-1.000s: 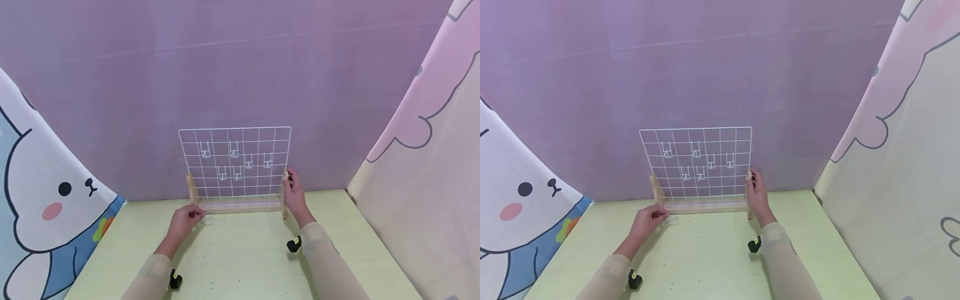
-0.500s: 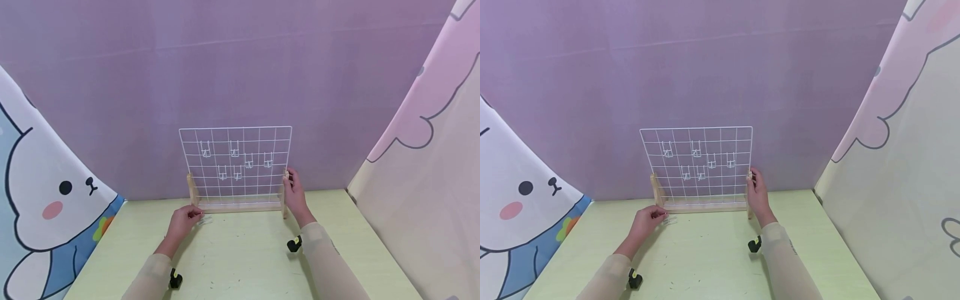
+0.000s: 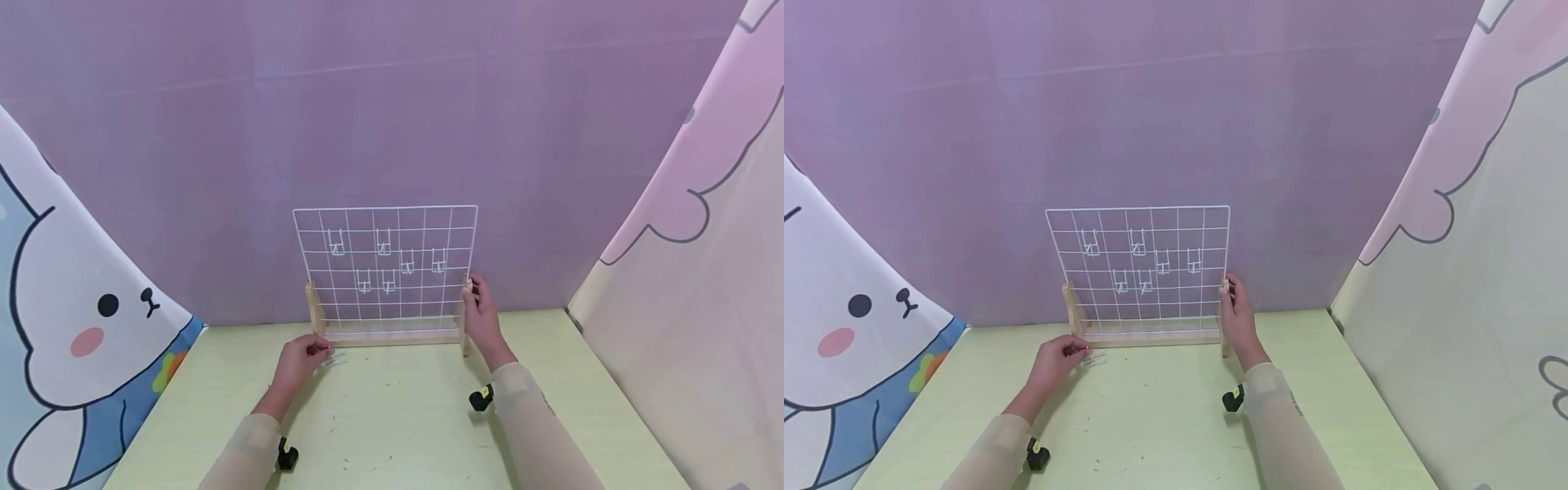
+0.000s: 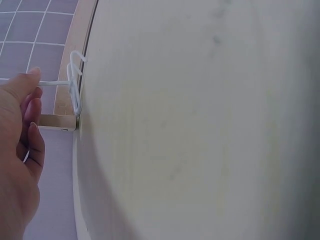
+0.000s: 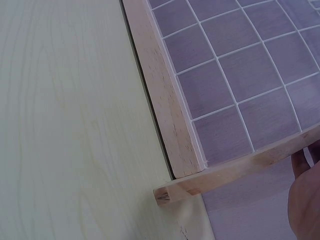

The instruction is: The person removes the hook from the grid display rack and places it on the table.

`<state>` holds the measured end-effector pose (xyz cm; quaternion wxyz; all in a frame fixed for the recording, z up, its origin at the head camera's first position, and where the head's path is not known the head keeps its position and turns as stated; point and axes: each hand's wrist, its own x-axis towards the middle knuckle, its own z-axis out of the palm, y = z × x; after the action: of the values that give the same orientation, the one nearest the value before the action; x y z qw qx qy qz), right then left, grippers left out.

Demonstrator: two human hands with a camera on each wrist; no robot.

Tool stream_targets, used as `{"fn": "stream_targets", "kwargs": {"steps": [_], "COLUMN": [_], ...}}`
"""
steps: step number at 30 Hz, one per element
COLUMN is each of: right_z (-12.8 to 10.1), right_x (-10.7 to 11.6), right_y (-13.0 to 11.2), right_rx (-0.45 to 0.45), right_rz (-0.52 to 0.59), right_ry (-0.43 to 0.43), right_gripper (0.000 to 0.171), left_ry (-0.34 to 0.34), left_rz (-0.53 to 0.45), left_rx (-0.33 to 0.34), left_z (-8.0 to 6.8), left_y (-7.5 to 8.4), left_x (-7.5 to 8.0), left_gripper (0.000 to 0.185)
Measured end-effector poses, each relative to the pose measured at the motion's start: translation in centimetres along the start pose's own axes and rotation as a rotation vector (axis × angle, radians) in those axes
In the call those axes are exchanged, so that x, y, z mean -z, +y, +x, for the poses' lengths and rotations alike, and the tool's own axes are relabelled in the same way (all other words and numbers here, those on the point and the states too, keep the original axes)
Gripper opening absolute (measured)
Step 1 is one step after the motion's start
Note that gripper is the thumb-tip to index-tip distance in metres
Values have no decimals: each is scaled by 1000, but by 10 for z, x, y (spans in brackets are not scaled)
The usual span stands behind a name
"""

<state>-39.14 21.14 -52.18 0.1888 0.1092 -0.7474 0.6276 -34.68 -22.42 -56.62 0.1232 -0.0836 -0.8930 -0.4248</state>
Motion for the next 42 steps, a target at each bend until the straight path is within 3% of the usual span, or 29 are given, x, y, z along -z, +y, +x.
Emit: {"fn": "stream_targets", "kwargs": {"steps": [17,23,30,42], "right_z": [-1,-2,-2,0], "right_x": [-2,-2,0,-2], "right_y": [-3,-5,-4,-7], "right_rx": [-3,-6,-28,-18], "right_rz": [-1,-3,13,60], "right_ry": [19,10,-13,-9], "right_gripper": [41,42,47,42], "left_ry": [61,96,130,145], "left_rz": [-113,-142,-161,-184], "left_rx": [3,3,-58,-77], "left_z": [-1,2,9,21], "left_y": [7,18,36,55], "left_x": [6,11,18,29], "left_gripper": [12,11,13,12]}}
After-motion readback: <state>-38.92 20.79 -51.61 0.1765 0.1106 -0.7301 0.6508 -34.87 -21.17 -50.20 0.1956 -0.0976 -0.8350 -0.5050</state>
